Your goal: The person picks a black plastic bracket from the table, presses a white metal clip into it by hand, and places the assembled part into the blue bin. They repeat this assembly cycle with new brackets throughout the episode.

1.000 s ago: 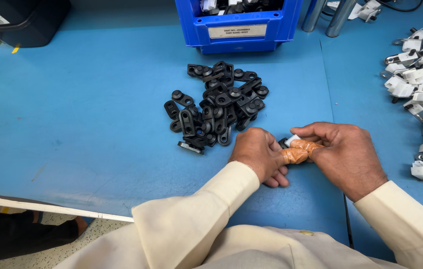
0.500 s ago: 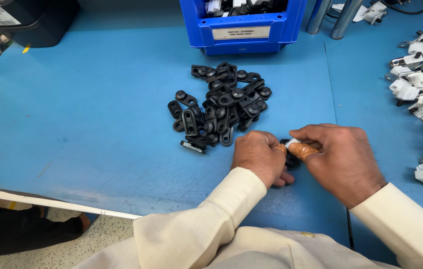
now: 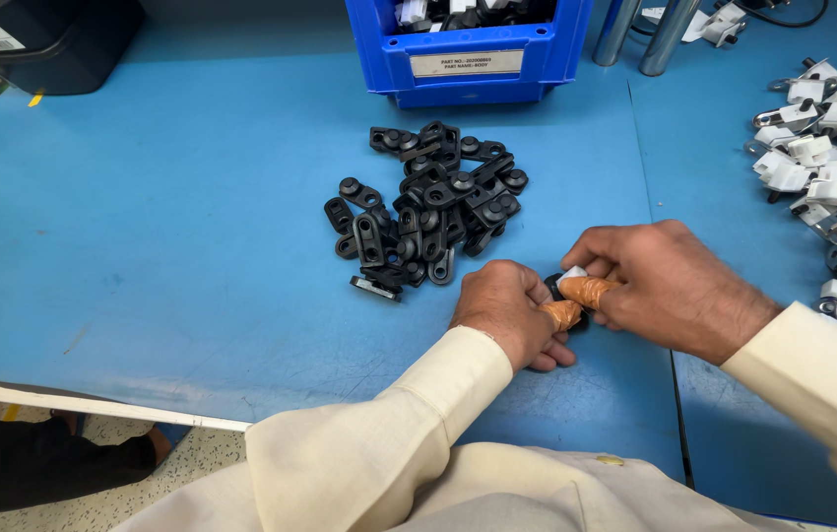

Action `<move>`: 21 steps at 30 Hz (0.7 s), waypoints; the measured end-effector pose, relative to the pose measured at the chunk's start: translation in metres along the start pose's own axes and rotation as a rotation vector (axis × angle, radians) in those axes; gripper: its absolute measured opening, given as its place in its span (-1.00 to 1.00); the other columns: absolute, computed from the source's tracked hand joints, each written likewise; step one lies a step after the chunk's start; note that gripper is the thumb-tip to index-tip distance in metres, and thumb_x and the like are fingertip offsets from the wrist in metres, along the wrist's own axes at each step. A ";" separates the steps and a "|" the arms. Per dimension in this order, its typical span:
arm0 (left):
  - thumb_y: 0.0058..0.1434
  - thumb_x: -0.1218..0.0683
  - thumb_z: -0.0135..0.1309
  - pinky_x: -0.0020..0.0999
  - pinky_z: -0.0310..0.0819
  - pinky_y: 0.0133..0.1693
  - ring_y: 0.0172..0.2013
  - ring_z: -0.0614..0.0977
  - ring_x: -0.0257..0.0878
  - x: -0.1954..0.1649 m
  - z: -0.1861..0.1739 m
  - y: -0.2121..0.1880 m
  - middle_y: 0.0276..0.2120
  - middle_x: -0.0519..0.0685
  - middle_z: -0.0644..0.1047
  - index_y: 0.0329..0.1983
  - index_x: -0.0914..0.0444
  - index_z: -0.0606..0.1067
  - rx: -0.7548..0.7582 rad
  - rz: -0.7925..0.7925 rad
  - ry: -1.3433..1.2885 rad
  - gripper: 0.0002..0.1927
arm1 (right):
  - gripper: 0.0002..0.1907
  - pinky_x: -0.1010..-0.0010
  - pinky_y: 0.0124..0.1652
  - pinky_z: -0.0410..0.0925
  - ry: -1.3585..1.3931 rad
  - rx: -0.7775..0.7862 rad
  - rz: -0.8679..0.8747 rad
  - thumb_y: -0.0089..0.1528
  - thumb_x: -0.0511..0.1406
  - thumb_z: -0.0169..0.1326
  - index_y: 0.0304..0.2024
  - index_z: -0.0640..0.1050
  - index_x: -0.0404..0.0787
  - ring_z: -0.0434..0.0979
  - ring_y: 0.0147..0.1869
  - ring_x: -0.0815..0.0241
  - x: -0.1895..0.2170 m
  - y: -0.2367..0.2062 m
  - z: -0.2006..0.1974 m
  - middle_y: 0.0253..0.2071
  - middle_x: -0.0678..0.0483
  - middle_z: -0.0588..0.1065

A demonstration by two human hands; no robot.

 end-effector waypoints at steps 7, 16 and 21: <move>0.25 0.31 0.08 -0.39 0.70 -0.48 -0.40 0.77 -0.09 0.003 0.002 -0.003 -0.35 0.15 0.67 -0.36 0.36 0.48 -0.003 0.018 -0.080 -0.94 | -0.83 0.37 -0.42 0.52 0.142 -0.020 0.100 0.23 -0.37 0.15 -0.14 0.63 -0.29 0.64 -0.49 0.19 0.000 -0.004 0.005 -0.46 -0.04 0.66; 0.30 0.16 0.11 -0.28 0.72 -0.38 -0.35 0.76 -0.08 0.009 0.000 0.002 -0.34 0.16 0.65 -0.33 0.36 0.45 0.118 -0.002 -0.173 -0.84 | -0.85 0.37 -0.54 0.46 0.568 -0.255 0.313 0.19 -0.42 0.15 -0.25 0.63 -0.42 0.57 -0.53 0.17 0.000 -0.014 0.024 -0.46 -0.13 0.61; 0.31 0.22 0.07 -0.20 0.75 -0.27 -0.26 0.76 -0.05 0.012 -0.003 0.008 -0.24 0.17 0.64 -0.22 0.35 0.37 0.148 -0.063 -0.230 -0.88 | -0.81 0.39 -0.55 0.44 0.363 -0.271 0.327 0.23 -0.30 0.26 -0.27 0.62 -0.35 0.57 -0.59 0.22 0.011 -0.020 0.022 -0.52 -0.06 0.62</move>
Point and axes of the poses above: each hand's wrist, its own y-axis towards the middle knuckle, its own z-axis out of the palm, x = y × z, the point moved 2 cm from there along y, towards the middle knuckle
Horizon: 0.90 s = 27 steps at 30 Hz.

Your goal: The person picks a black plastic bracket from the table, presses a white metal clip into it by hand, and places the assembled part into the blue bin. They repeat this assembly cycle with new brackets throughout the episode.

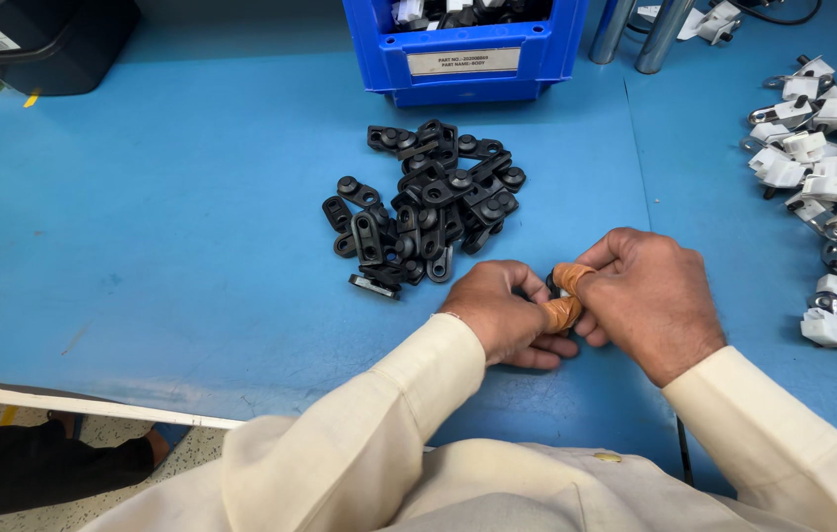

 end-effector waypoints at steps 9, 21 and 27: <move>0.36 0.25 -0.14 -0.22 0.78 -0.30 -0.29 0.77 0.01 0.005 0.001 -0.008 -0.19 0.23 0.63 -0.16 0.38 0.39 -0.163 -0.027 -0.265 -0.90 | -0.76 0.52 -0.68 0.20 0.396 0.155 -0.004 0.23 -0.32 0.15 -0.10 0.57 -0.32 0.40 -0.60 0.33 -0.032 0.005 0.008 -0.48 0.06 0.54; 0.24 0.32 0.06 -0.31 0.73 -0.40 -0.36 0.74 -0.04 0.000 -0.005 -0.017 -0.20 0.28 0.63 0.11 0.26 0.32 0.041 0.135 -0.202 -0.61 | -0.80 0.66 -0.74 0.01 0.722 0.587 0.438 0.25 -0.24 0.08 -0.22 0.54 -0.26 0.25 -0.59 0.46 -0.056 0.032 0.000 -0.45 0.10 0.49; 0.23 0.35 -0.01 -0.31 0.73 -0.41 -0.36 0.75 -0.04 0.004 -0.003 -0.019 -0.22 0.29 0.64 0.13 0.26 0.32 0.011 0.151 -0.226 -0.60 | -0.70 0.65 -0.67 0.07 0.660 0.457 0.445 0.31 -0.15 0.04 -0.19 0.56 -0.27 0.32 -0.52 0.44 -0.045 0.014 0.001 -0.42 0.10 0.50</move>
Point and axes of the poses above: each hand's wrist, its own y-axis towards the middle knuckle, its own z-axis out of the palm, x = y × z, the point moved 2 cm from there along y, towards the middle knuckle
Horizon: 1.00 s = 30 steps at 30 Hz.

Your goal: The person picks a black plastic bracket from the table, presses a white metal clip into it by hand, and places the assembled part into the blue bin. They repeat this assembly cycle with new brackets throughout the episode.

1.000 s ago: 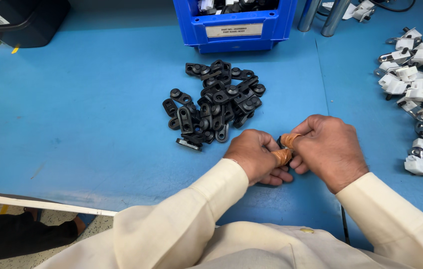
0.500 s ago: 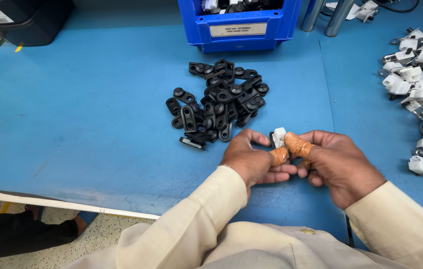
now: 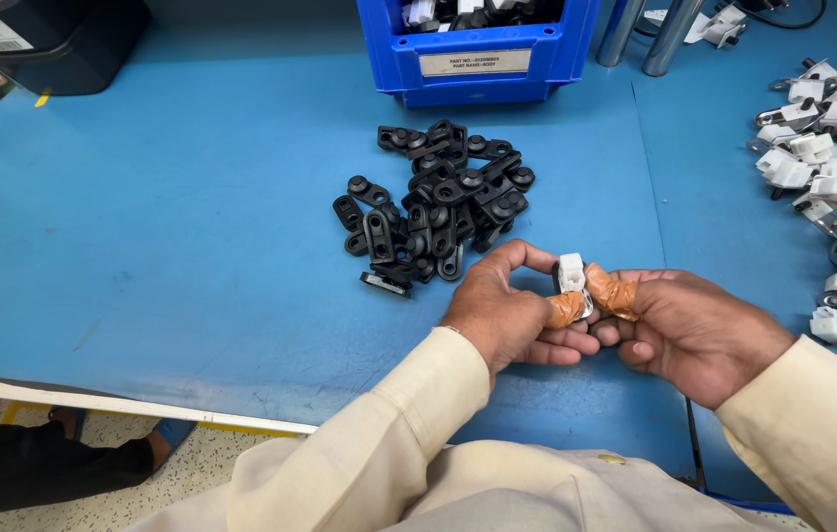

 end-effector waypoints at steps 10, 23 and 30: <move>0.24 0.29 0.10 -0.28 0.72 -0.45 -0.41 0.74 -0.05 -0.004 0.000 -0.007 -0.27 0.28 0.63 0.13 0.27 0.29 -0.034 -0.011 0.086 -0.58 | -0.84 0.52 -0.58 0.15 0.004 -0.114 -0.130 0.32 -0.42 -0.11 -0.25 0.52 -0.25 0.34 -0.49 0.34 -0.010 0.011 0.005 -0.43 0.07 0.48; 0.21 0.25 0.14 -0.34 0.70 -0.51 -0.47 0.74 -0.14 0.000 0.002 -0.011 -0.36 0.11 0.66 0.19 0.10 0.46 -0.183 0.098 0.117 -0.54 | -0.56 0.35 -0.14 0.45 -0.994 -0.637 -1.384 0.04 -0.57 0.01 -0.04 0.61 -0.28 0.59 -0.13 0.10 -0.032 -0.041 0.043 -0.15 -0.11 0.61; 0.23 0.30 0.09 -0.33 0.71 -0.48 -0.42 0.76 -0.09 -0.002 -0.005 -0.009 -0.29 0.15 0.66 0.23 0.18 0.42 -0.225 0.085 0.020 -0.51 | -0.79 0.44 -0.45 0.37 -0.196 -0.217 -0.513 0.33 -0.32 0.09 -0.06 0.66 -0.27 0.51 -0.40 0.22 -0.032 -0.025 0.023 -0.32 -0.03 0.61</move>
Point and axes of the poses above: each hand's wrist, its own y-axis towards the middle knuckle, its own z-axis out of the palm, x = y × z, the point moved 2 cm from there along y, towards the middle knuckle
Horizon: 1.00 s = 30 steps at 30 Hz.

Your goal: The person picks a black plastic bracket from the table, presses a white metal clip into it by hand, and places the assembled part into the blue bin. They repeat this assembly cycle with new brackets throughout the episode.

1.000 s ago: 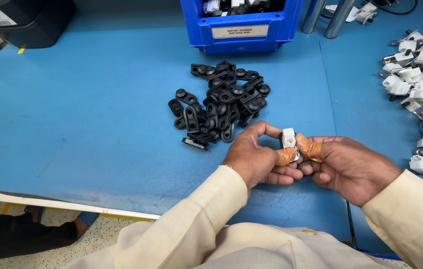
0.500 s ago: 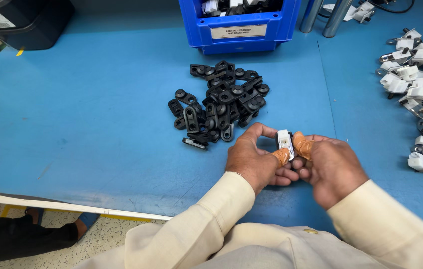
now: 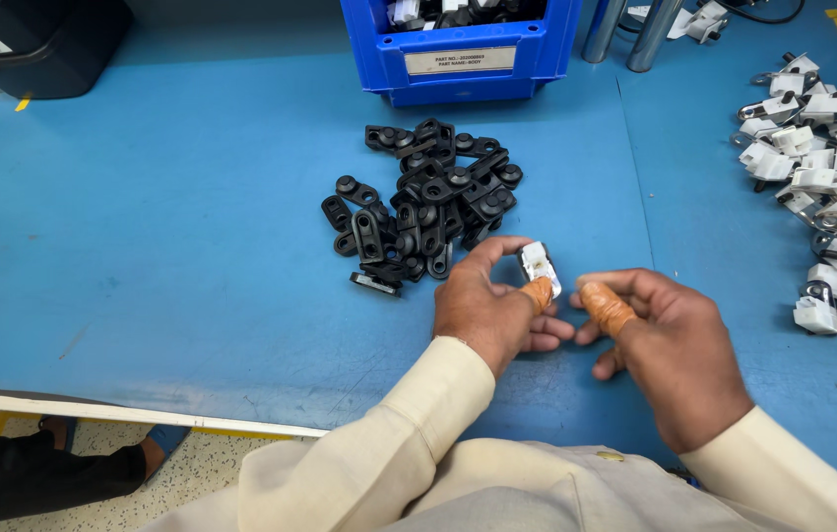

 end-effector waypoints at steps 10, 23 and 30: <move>0.20 0.44 -0.13 -0.34 0.72 -0.44 -0.39 0.75 -0.06 -0.010 0.009 0.001 -0.28 0.22 0.65 0.24 0.17 0.40 0.153 0.002 -0.007 -0.43 | -0.83 0.54 -0.49 0.23 0.324 0.104 0.356 0.31 -0.23 0.06 -0.14 0.56 -0.17 0.45 -0.39 0.39 -0.007 0.032 -0.017 -0.34 0.17 0.56; 0.22 0.30 0.10 -0.36 0.66 -0.53 -0.47 0.73 -0.11 -0.009 0.008 -0.004 -0.35 0.17 0.66 0.20 0.19 0.41 0.022 -0.002 0.055 -0.53 | -0.79 0.53 -0.49 0.15 0.276 -0.033 0.253 0.35 -0.21 0.06 -0.18 0.57 -0.24 0.39 -0.41 0.39 0.003 0.025 0.005 -0.39 0.16 0.52; 0.21 0.36 0.03 -0.38 0.71 -0.50 -0.45 0.75 -0.10 -0.008 0.010 -0.004 -0.33 0.19 0.66 0.21 0.18 0.38 0.069 -0.046 0.013 -0.50 | -0.77 0.54 -0.57 0.10 0.192 0.051 0.319 0.33 -0.18 0.10 -0.17 0.54 -0.24 0.33 -0.47 0.38 -0.001 0.032 -0.008 -0.43 0.13 0.47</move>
Point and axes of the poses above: each hand's wrist, its own y-axis towards the middle knuckle, its own z-axis out of the palm, x = y × z, the point moved 2 cm from there along y, towards the middle knuckle
